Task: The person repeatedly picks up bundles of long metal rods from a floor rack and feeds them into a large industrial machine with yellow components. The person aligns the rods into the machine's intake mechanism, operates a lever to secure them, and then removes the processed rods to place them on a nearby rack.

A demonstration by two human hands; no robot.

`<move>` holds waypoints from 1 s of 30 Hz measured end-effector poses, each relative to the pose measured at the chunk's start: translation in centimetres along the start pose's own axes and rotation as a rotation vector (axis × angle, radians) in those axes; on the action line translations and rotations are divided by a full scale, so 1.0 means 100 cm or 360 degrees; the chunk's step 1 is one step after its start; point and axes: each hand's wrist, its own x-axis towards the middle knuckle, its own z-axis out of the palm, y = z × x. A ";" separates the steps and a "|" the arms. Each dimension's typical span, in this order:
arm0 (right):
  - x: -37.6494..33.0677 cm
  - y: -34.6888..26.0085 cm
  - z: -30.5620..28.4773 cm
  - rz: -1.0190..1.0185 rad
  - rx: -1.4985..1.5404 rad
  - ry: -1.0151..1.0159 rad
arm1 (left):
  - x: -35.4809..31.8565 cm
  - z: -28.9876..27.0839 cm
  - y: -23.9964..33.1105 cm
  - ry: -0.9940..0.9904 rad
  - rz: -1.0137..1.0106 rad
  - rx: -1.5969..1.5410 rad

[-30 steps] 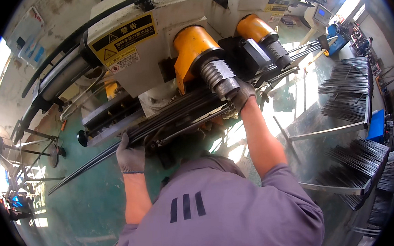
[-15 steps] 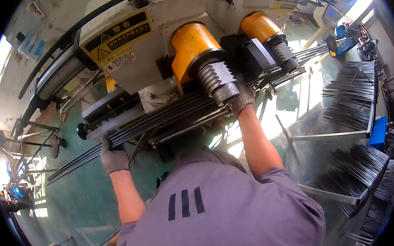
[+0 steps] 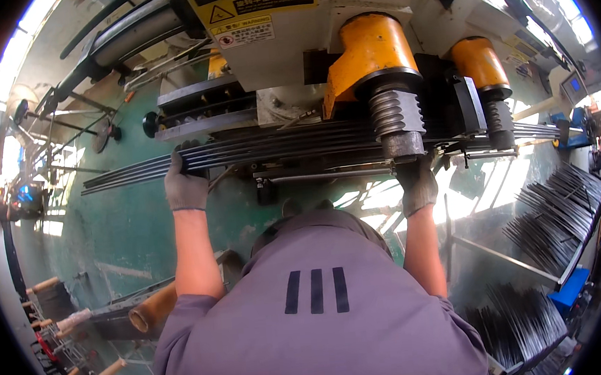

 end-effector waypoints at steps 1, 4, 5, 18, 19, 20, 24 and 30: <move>0.005 0.007 -0.016 -0.0040 -0.0027 -0.0094 | 0.000 0.002 -0.003 0.0062 0.0031 0.0055; 0.034 0.042 -0.072 -0.0200 -0.0245 -0.0307 | -0.010 0.015 -0.024 -0.0045 -0.0034 0.0009; 0.031 0.040 -0.063 -0.0268 -0.0428 -0.0339 | -0.016 0.018 -0.033 -0.0101 -0.0055 0.0015; 0.043 0.059 -0.074 -0.0613 -0.3138 -0.0888 | -0.048 0.008 -0.010 -0.0415 -0.0268 -0.0145; 0.038 0.064 -0.072 -0.0622 -0.3550 -0.1061 | -0.039 -0.007 0.007 -0.0367 -0.0167 -0.0183; 0.033 0.068 -0.068 -0.0674 -0.3935 -0.1286 | -0.029 -0.027 0.027 -0.0317 -0.0070 -0.0227; 0.006 0.088 -0.095 -0.0715 -0.4884 -0.1817 | 0.025 -0.079 0.109 -0.0130 0.0193 -0.0343; -0.012 0.128 -0.138 -0.0235 -0.4903 -0.2096 | 0.090 -0.174 0.239 0.0319 0.0531 -0.0031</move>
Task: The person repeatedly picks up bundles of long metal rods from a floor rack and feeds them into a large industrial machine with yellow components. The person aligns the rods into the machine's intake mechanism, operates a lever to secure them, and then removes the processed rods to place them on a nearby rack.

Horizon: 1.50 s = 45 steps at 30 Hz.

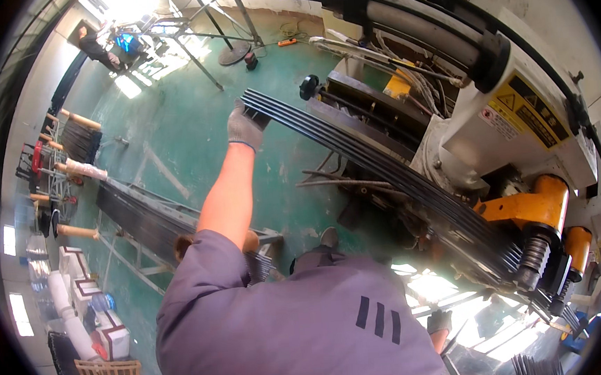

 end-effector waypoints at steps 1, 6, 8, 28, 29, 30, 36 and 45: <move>-0.001 -0.014 -0.006 0.0012 0.0064 -0.0059 | 0.013 -0.002 0.006 0.0058 0.0000 0.0089; 0.018 -0.086 0.055 -0.0115 0.0072 0.0005 | 0.053 -0.001 0.010 -0.0257 -0.0140 0.0333; 0.017 -0.100 0.056 -0.0002 0.0349 0.0136 | 0.047 0.003 0.012 -0.0347 -0.0186 0.0387; 0.094 -0.021 0.066 0.0505 0.3236 0.1068 | -0.006 -0.061 -0.038 0.0068 -0.0355 0.0367; 0.093 -0.008 0.066 0.0445 0.3000 0.1032 | -0.024 -0.063 -0.061 0.0140 -0.0436 0.0399; 0.089 0.005 0.062 0.0373 0.2662 0.0920 | -0.044 -0.060 -0.088 0.0213 -0.0515 0.0433; 0.062 0.079 0.046 0.0879 0.3993 0.0370 | -0.149 -0.047 -0.248 0.0310 -0.1009 0.0291; 0.043 0.122 0.079 0.0980 0.3687 0.0532 | -0.258 0.056 -0.307 -0.1304 -0.0112 0.2073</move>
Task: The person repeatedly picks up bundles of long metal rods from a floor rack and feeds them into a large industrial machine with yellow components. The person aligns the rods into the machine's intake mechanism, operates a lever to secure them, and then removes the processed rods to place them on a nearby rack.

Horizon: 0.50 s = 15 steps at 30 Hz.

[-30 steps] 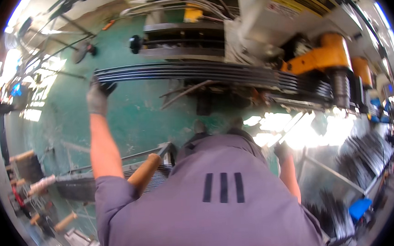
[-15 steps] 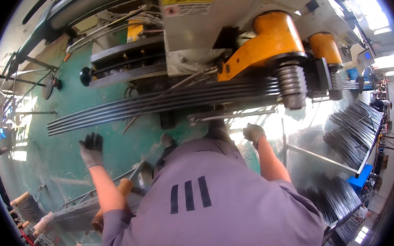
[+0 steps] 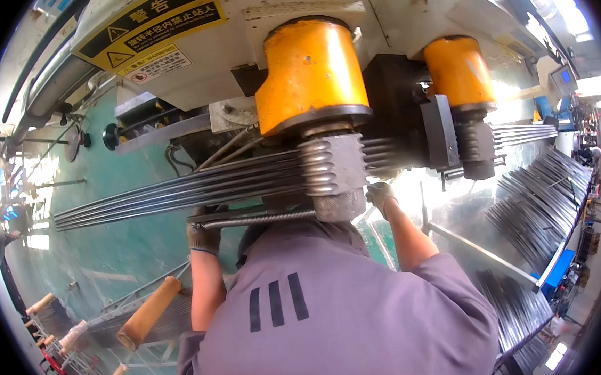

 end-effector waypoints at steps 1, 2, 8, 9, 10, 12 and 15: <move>-0.001 0.005 0.001 -0.0001 0.0112 0.0050 | 0.003 -0.001 0.006 0.0126 -0.0238 -0.0514; -0.006 0.010 0.000 0.0010 0.0126 0.0032 | 0.005 -0.003 0.011 0.0241 -0.0482 -0.1025; -0.058 0.033 0.007 0.0072 0.0517 0.0109 | 0.017 -0.019 0.014 0.0147 -0.0568 -0.1525; -0.071 0.026 0.009 -0.0012 0.0504 0.0117 | 0.015 -0.020 0.010 0.0095 -0.0479 -0.1515; -0.082 0.016 0.009 -0.0097 0.0488 0.0125 | 0.015 -0.020 0.010 0.0045 -0.0390 -0.1506; -0.093 0.007 0.010 -0.0343 0.0574 0.0157 | 0.014 -0.017 0.010 -0.0141 -0.0130 -0.1282; -0.115 -0.028 0.003 -0.0648 0.0833 0.0305 | 0.010 -0.016 0.027 -0.0119 -0.0392 -0.1695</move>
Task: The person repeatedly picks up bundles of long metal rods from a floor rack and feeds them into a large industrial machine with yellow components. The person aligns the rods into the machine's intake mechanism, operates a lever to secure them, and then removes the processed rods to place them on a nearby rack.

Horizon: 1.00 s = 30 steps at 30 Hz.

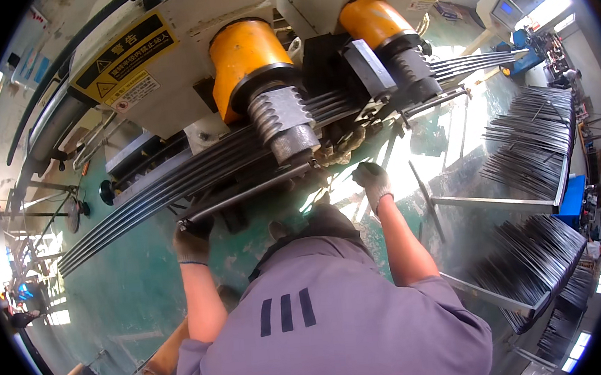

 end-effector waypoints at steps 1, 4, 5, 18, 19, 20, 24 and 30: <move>0.000 -0.013 0.002 -0.0098 0.0048 0.0006 | -0.003 0.003 0.008 0.0118 -0.0132 -0.0268; 0.004 -0.054 0.019 -0.0442 0.0222 0.0159 | 0.010 -0.039 0.007 -0.0265 0.0072 -0.0284; 0.005 -0.069 0.021 -0.0589 0.0176 0.0208 | 0.008 -0.023 0.010 -0.0274 0.0118 -0.0294; 0.016 -0.136 0.045 -0.0642 0.0510 0.0164 | -0.047 0.060 0.066 -0.0113 0.0776 0.0218; 0.017 -0.137 0.047 -0.0617 0.0557 0.0159 | -0.051 0.079 0.070 0.0076 0.0906 0.0436; 0.017 -0.141 0.048 -0.0589 0.0609 0.0153 | -0.053 0.085 0.073 0.0099 0.0911 0.0371; 0.015 -0.155 0.054 -0.0424 0.0829 0.0087 | -0.051 0.079 0.088 -0.0221 0.0730 -0.0308; 0.027 -0.153 0.051 -0.0317 0.0967 0.0067 | -0.078 0.106 0.160 -0.0139 0.1222 0.0095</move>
